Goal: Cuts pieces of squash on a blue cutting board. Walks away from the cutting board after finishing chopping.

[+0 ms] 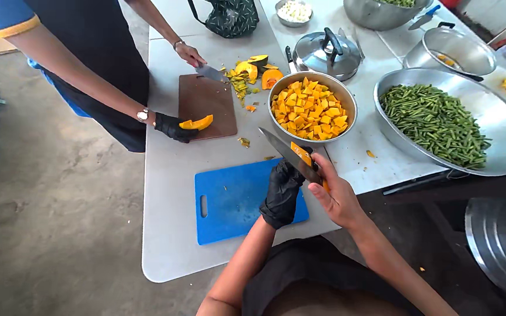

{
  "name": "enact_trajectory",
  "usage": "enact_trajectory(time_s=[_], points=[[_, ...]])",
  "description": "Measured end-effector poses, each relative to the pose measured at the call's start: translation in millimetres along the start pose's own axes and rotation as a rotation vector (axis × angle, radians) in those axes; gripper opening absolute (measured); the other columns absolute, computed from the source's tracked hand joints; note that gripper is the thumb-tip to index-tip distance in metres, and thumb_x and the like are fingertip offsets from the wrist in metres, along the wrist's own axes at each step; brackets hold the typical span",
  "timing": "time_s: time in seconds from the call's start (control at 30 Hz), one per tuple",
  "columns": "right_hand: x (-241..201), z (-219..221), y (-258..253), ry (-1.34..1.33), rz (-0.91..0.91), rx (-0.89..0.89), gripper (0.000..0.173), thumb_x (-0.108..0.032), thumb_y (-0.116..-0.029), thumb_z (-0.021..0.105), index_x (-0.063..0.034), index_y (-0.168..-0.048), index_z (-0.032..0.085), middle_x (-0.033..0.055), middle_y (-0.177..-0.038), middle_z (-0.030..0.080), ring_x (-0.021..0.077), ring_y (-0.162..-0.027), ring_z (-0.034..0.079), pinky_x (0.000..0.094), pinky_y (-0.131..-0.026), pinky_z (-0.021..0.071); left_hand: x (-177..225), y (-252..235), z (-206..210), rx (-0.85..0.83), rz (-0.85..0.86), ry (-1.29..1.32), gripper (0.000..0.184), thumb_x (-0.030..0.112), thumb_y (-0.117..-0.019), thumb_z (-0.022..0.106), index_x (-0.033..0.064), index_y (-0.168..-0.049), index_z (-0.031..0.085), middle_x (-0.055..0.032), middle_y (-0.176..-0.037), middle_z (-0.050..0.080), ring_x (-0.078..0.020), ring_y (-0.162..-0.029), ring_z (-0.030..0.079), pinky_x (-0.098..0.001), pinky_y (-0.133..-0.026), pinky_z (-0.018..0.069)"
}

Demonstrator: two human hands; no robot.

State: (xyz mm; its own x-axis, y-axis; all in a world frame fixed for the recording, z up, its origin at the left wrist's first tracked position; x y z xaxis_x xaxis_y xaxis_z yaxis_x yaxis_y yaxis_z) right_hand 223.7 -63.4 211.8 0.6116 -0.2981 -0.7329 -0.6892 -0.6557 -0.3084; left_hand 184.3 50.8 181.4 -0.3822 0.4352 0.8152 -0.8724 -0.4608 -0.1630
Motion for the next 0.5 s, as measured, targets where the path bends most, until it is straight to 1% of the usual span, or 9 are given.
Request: enact_trajectory(time_s=[0.07,0.1,0.17,0.2,0.23,0.3,0.37,0.43,0.5], points=[[0.4,-3.0,1.9,0.002,-0.029,0.024,0.083,-0.069,-0.1020,0.035,0.0003,-0.147,0.049,0.0109,-0.094,0.069,0.0099,-0.077,0.064,0.0295,-0.068,0.0561,6.9,-1.6,1.8,-0.041,-0.021,-0.074,0.026,-0.004,-0.0969,0.051,0.0066,-0.119,0.059,0.0065,-0.100,0.069,-0.0002,-0.091,0.066,-0.0208,-0.083,0.0568],[-1.5,-5.4,2.2,0.017,-0.044,0.031,0.082,-0.069,-0.1021,0.035,-0.0011,-0.147,0.049,0.0101,-0.091,0.068,0.0099,-0.074,0.063,0.0292,-0.067,0.0556,11.2,-2.9,3.0,-0.067,-0.007,-0.101,0.033,-0.002,-0.0972,0.052,0.0036,-0.129,0.054,0.0047,-0.106,0.067,-0.0006,-0.092,0.065,-0.0203,-0.082,0.0565],[-8.4,-9.5,1.9,0.048,-0.071,0.035,0.082,-0.069,-0.1021,0.035,-0.0025,-0.148,0.049,0.0115,-0.090,0.068,0.0127,-0.073,0.063,0.0311,-0.064,0.0553,20.3,-5.4,5.7,-0.121,0.032,-0.104,0.048,0.002,-0.0991,0.052,0.0022,-0.147,0.043,0.0031,-0.119,0.066,-0.0015,-0.099,0.065,-0.0201,-0.085,0.0559],[-12.5,-11.7,1.5,0.059,-0.082,0.032,0.082,-0.069,-0.1022,0.034,-0.0032,-0.149,0.049,0.0123,-0.091,0.068,0.0139,-0.073,0.063,0.0320,-0.064,0.0555,24.6,-5.7,6.9,-0.126,0.045,-0.084,0.048,0.001,-0.0994,0.051,0.0026,-0.147,0.043,0.0030,-0.121,0.067,-0.0021,-0.100,0.066,-0.0206,-0.086,0.0560],[-16.4,-13.8,1.1,0.066,-0.091,0.027,0.082,-0.069,-0.1021,0.033,-0.0038,-0.150,0.048,0.0127,-0.093,0.068,0.0145,-0.074,0.063,0.0321,-0.064,0.0553,28.4,-5.3,7.9,-0.128,0.061,-0.066,0.045,0.000,-0.0991,0.051,0.0032,-0.143,0.047,0.0031,-0.120,0.068,-0.0027,-0.101,0.066,-0.0213,-0.086,0.0563],[-23.5,-18.2,0.0,0.080,-0.112,0.024,0.082,-0.069,-0.1021,0.032,-0.0045,-0.151,0.048,0.0146,-0.098,0.071,0.0162,-0.075,0.065,0.0335,-0.064,0.0558,35.0,-2.7,9.2,-0.135,0.119,-0.052,0.033,0.002,-0.0976,0.055,0.0082,-0.130,0.057,0.0057,-0.114,0.069,-0.0027,-0.101,0.066,-0.0227,-0.087,0.0563],[-29.1,-21.4,-1.0,0.084,-0.132,0.017,0.081,-0.069,-0.1024,0.032,-0.0060,-0.152,0.047,0.0151,-0.103,0.071,0.0163,-0.079,0.067,0.0334,-0.066,0.0570,37.5,-1.9,13.4,-0.181,0.130,0.021,0.031,0.007,-0.0986,0.060,0.0123,-0.130,0.060,0.0054,-0.119,0.068,-0.0041,-0.106,0.065,-0.0241,-0.090,0.0559],[-33.6,-23.1,-1.4,0.085,-0.143,0.017,0.081,-0.068,-0.1027,0.033,-0.0046,-0.150,0.049,0.0152,-0.103,0.072,0.0167,-0.080,0.068,0.0339,-0.066,0.0574,36.1,-1.9,14.9,-0.171,0.113,0.051,0.028,0.009,-0.0981,0.061,0.0124,-0.126,0.061,0.0060,-0.115,0.069,-0.0032,-0.103,0.066,-0.0234,-0.087,0.0566],[-36.0,-23.1,-1.7,0.085,-0.139,0.023,0.081,-0.067,-0.1032,0.032,-0.0019,-0.147,0.051,0.0152,-0.101,0.072,0.0178,-0.079,0.068,0.0347,-0.066,0.0570,35.5,-1.5,15.3,-0.170,0.111,0.042,0.026,0.006,-0.0989,0.058,0.0104,-0.124,0.060,0.0060,-0.111,0.069,-0.0028,-0.101,0.066,-0.0229,-0.086,0.0564]])
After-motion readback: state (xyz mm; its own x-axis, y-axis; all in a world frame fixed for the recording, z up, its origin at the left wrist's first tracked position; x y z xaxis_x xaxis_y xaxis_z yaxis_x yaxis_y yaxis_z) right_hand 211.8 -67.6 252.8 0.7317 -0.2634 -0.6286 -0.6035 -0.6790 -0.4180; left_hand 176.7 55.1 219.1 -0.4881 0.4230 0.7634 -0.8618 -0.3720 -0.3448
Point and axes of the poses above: each hand's wrist, its own y-axis away from the middle knuckle, its own z-axis out of the palm, x = y × z, the point moved 8 cm from there along -y, towards the middle knuckle
